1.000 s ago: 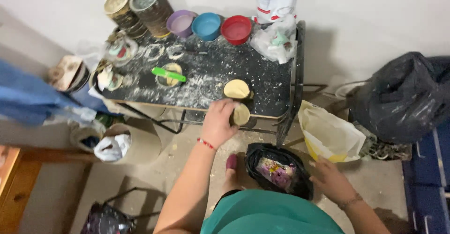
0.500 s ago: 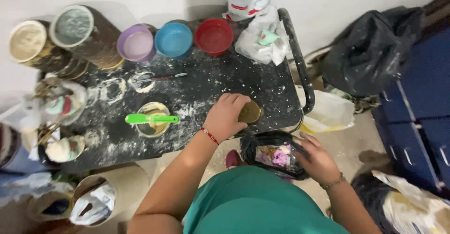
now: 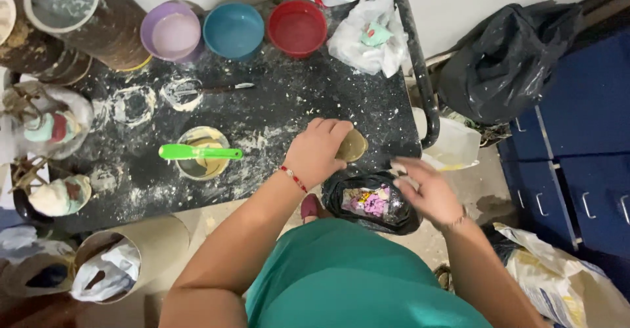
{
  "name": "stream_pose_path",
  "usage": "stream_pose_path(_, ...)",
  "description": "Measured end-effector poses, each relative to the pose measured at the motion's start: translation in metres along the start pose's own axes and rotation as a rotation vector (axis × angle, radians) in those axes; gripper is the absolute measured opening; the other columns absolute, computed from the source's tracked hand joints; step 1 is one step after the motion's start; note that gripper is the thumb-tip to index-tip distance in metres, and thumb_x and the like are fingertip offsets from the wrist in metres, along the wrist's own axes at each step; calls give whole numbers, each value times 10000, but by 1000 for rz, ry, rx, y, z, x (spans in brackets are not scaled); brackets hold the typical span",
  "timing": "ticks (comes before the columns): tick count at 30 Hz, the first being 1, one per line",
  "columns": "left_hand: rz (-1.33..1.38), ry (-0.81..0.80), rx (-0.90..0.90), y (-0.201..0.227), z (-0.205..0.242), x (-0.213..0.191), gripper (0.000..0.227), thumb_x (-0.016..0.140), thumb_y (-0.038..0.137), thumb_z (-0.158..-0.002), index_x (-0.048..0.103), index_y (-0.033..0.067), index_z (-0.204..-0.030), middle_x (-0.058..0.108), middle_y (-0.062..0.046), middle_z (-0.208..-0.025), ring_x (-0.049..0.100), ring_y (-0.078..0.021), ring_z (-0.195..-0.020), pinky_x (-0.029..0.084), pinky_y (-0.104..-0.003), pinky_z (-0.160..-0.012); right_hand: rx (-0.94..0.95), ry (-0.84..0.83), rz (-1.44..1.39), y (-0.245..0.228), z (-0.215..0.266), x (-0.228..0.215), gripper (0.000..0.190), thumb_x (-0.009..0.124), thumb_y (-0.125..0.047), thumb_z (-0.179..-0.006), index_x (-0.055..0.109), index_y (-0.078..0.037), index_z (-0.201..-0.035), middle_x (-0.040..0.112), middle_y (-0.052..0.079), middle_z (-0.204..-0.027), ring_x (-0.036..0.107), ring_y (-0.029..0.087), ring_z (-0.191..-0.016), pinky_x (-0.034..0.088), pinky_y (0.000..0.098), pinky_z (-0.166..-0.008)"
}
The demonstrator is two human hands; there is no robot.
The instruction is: The person scoops a yellow paste from a small container into a larger container using a green spatula. They then use a metal tool to scrape the sides of the larger container and mix the contents. The person repeatedly moves between the table and the floor, handling a black bag and other items.
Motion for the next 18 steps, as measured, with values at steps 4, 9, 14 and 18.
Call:
stream_pose_path(4,-3,-2,11,0,-3,5,839,945,319,-723,488,143,-1405,632,-139,-1300,567,-345,-1291,615,-504,-942,-127,65,-7,-39,-33,-18,269,733,-127,-927,768,-74,-1189,761,154,-1183,713,378,-1130,567,489,-972)
stream_pose_path(9,-48,16,-38,3,-1,1,916,959,331,-704,442,173,-1443,622,-109,-1307,539,-322,-1303,618,-503,-931,-194,106,-44,-46,-81,-11,232,773,-135,-920,765,-68,-1142,768,158,-1108,712,394,-1095,566,526,-937)
stream_pose_path(14,628,283,-446,-36,15,-1,682,811,310,-924,480,49,-1461,643,-228,-1298,599,-433,-1279,564,-581,-1004,302,-120,-321,-6,-125,38,511,899,-304,-795,751,-73,-1226,773,133,-1125,732,251,-1036,622,389,-852)
stream_pose_path(18,967,209,-565,-68,13,62,763,914,341,-777,554,97,-1405,724,-137,-1177,657,-351,-1238,560,-506,-1019,432,-109,-441,-5,-126,47,559,937,-271,-736,742,-25,-1199,746,218,-1120,750,297,-978,653,384,-718)
Point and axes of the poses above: each hand's wrist, its own z-axis away from the middle knuckle, its own x-axis out of the palm, y = z × x, the point moved 4 cm from there along -z, towards the middle knuckle
